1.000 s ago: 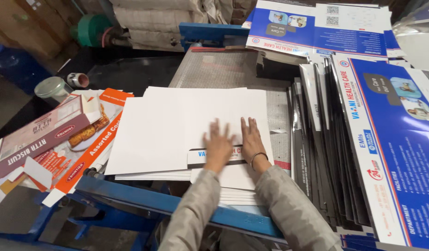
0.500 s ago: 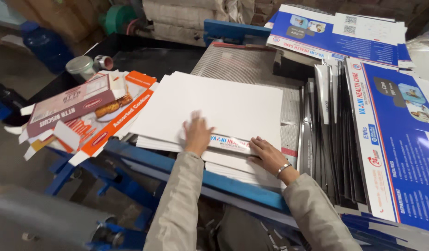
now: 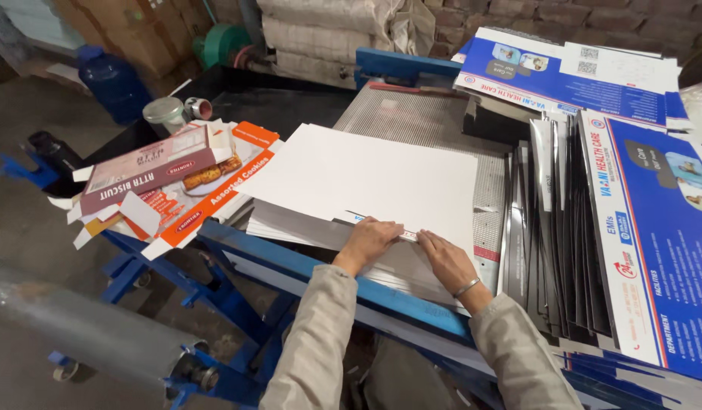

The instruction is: The person folds large white sheets of paper in half by hand on a blue metal workbench. They repeatedly pick up a sheet, fold it, and place it into a growing stack. The person also handles a stack of blue and white printed boxes, moving them aside to clear the workspace.

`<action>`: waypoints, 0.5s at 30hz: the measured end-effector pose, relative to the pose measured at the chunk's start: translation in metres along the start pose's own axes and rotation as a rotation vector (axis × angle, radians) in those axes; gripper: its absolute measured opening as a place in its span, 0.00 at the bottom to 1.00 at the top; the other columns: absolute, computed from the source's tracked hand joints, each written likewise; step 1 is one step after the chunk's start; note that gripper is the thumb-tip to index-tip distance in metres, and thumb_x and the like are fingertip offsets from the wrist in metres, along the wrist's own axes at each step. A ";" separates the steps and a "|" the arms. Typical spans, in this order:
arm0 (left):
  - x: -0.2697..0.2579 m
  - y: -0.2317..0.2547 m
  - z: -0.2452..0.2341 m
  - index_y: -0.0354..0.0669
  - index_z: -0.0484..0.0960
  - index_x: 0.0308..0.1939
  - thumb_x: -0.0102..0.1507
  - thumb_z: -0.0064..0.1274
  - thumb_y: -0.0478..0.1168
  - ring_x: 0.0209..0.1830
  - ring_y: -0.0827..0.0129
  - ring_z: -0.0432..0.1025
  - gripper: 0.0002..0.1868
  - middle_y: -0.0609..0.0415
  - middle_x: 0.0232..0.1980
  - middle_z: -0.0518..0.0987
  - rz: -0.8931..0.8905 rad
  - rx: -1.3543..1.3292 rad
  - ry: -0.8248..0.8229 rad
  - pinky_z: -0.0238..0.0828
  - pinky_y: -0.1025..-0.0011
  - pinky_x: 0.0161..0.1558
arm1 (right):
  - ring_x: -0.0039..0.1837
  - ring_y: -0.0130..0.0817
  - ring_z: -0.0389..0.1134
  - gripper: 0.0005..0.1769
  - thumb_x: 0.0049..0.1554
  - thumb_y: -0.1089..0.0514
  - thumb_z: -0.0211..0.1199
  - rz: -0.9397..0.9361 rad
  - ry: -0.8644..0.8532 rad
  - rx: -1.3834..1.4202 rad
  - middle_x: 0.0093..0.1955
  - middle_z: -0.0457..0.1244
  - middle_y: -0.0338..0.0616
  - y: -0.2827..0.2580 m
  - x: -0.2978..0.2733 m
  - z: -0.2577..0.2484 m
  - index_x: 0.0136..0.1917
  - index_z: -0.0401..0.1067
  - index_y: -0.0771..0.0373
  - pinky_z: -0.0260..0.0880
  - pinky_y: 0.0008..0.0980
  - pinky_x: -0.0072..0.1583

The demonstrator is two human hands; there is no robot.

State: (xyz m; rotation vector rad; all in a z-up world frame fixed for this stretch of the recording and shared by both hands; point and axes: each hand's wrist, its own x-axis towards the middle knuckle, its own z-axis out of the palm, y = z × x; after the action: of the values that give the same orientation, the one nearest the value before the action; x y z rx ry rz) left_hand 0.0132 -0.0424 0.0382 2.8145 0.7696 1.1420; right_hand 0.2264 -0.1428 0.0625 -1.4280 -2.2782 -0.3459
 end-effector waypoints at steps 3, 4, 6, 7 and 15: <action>0.000 -0.003 -0.006 0.49 0.84 0.50 0.65 0.55 0.46 0.46 0.66 0.79 0.12 0.59 0.47 0.85 -0.078 0.014 -0.066 0.72 0.63 0.50 | 0.67 0.47 0.68 0.26 0.54 0.66 0.53 -0.041 0.070 0.003 0.65 0.66 0.56 0.005 -0.004 0.006 0.67 0.67 0.68 0.70 0.39 0.65; 0.002 -0.003 -0.008 0.49 0.84 0.48 0.64 0.56 0.49 0.47 0.67 0.79 0.13 0.59 0.48 0.85 -0.068 0.055 -0.052 0.71 0.62 0.53 | 0.66 0.48 0.68 0.27 0.53 0.67 0.53 -0.068 0.103 0.003 0.65 0.66 0.57 0.007 -0.004 0.006 0.67 0.66 0.68 0.71 0.40 0.64; 0.006 -0.003 -0.015 0.50 0.84 0.45 0.61 0.57 0.54 0.50 0.69 0.78 0.16 0.59 0.50 0.85 -0.051 0.139 -0.029 0.70 0.61 0.57 | 0.59 0.47 0.72 0.29 0.50 0.71 0.53 0.008 0.053 0.007 0.60 0.68 0.53 0.012 -0.003 0.005 0.66 0.69 0.65 0.74 0.40 0.56; 0.008 -0.005 -0.021 0.49 0.82 0.43 0.61 0.57 0.57 0.59 0.67 0.75 0.18 0.57 0.57 0.83 -0.104 0.197 0.054 0.67 0.58 0.60 | 0.55 0.47 0.73 0.30 0.49 0.72 0.54 0.046 0.027 0.011 0.57 0.69 0.51 0.012 -0.003 0.003 0.65 0.70 0.63 0.76 0.40 0.52; -0.009 -0.029 -0.038 0.31 0.52 0.75 0.71 0.54 0.56 0.73 0.39 0.60 0.42 0.31 0.79 0.46 -0.738 0.175 0.737 0.61 0.40 0.62 | 0.37 0.51 0.68 0.26 0.55 0.76 0.55 0.237 0.626 -0.139 0.45 0.68 0.53 0.060 0.002 -0.117 0.65 0.74 0.65 0.66 0.44 0.38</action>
State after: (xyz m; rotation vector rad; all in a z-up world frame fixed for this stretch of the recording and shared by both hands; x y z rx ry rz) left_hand -0.0302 -0.0272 0.0548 1.7973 1.7942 1.9485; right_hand 0.3051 -0.1646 0.1655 -1.3872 -1.5931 -0.7643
